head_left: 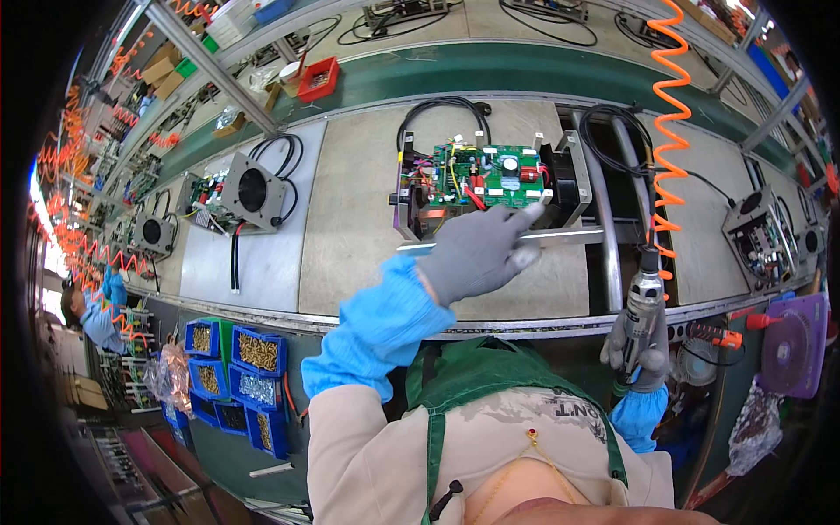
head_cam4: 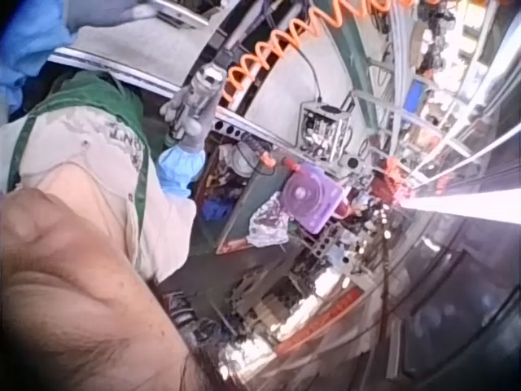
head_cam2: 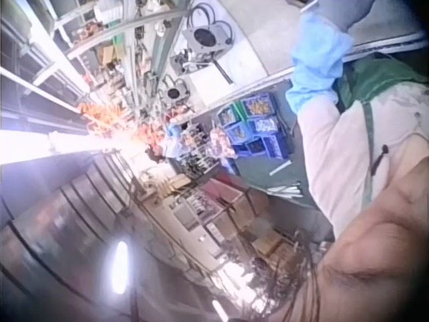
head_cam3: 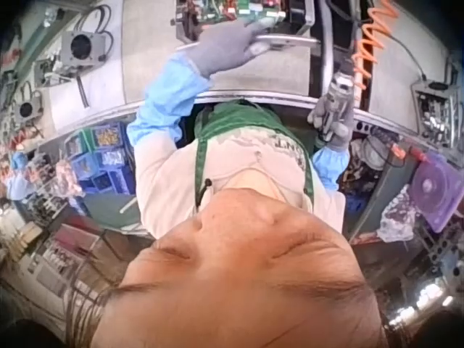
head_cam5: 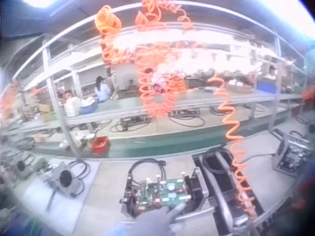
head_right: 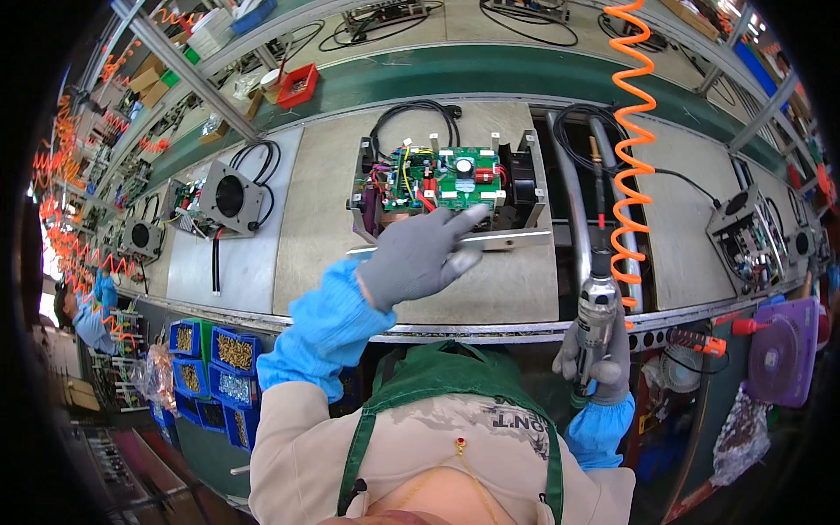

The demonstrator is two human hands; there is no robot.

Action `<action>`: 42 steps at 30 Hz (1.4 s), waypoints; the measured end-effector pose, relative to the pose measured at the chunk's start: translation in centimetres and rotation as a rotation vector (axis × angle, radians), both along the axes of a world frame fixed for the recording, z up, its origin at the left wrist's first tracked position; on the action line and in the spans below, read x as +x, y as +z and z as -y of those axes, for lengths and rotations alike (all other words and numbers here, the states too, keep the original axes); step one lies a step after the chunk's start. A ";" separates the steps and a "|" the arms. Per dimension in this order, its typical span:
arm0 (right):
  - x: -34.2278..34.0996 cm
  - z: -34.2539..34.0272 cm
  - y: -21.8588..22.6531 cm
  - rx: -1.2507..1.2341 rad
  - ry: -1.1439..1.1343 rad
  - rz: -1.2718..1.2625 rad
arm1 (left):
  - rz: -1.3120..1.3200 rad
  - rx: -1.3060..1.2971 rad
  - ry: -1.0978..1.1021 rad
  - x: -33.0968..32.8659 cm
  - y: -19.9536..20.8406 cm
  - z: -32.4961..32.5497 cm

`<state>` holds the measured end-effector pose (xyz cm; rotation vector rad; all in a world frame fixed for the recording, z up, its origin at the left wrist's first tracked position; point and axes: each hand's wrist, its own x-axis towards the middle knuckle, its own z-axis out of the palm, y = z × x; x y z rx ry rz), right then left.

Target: Assembling the internal components of a power inverter using an electric screwdriver.

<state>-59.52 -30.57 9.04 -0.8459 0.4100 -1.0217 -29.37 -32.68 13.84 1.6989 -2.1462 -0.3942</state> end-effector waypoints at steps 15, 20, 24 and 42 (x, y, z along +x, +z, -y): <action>0.7 -2.4 0.3 0.067 -0.107 -0.074 | 0.388 -0.332 -0.075 2.3 -3.9 6.7; 2.5 -2.9 0.7 0.191 -0.107 -0.130 | 0.400 -0.405 -0.070 3.4 -4.0 6.5; 3.1 -3.4 0.5 0.132 -0.111 -0.067 | 0.416 -0.339 -0.086 3.0 -4.5 7.2; 5.3 -5.4 0.0 0.333 -0.081 -0.440 | 0.321 -0.245 -0.088 2.6 -4.7 7.3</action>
